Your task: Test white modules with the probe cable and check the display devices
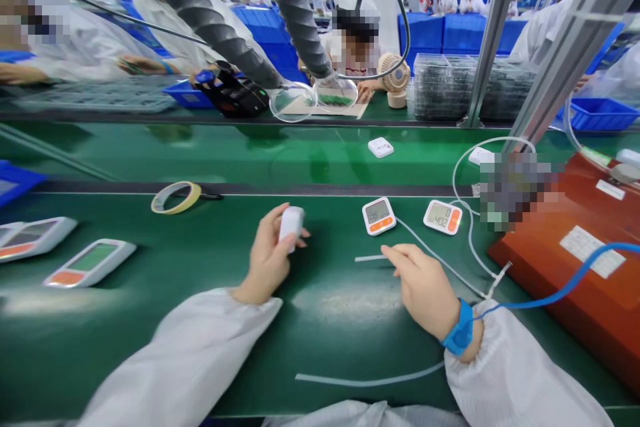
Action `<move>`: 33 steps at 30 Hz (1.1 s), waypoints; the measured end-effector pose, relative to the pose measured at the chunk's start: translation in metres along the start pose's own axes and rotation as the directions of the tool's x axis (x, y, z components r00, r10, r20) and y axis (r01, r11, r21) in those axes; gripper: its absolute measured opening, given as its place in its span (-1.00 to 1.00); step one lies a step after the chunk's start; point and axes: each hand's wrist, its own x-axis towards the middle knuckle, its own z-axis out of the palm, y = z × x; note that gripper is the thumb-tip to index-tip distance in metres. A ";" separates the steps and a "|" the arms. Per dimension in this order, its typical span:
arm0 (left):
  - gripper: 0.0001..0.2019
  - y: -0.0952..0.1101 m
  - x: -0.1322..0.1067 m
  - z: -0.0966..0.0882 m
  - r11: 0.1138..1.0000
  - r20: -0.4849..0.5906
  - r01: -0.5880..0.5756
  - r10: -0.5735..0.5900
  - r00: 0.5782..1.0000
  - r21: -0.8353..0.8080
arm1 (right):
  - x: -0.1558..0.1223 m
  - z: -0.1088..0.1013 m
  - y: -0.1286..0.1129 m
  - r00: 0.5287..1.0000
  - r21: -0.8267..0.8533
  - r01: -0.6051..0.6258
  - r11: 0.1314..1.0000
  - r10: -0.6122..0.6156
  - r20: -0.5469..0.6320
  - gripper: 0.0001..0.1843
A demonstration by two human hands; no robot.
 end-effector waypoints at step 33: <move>-0.46 0.095 -0.057 0.105 0.418 0.573 0.522 -0.004 0.820 -0.743 | 0.007 -0.007 -0.006 0.974 0.039 -0.199 0.979 0.202 -0.106 -0.85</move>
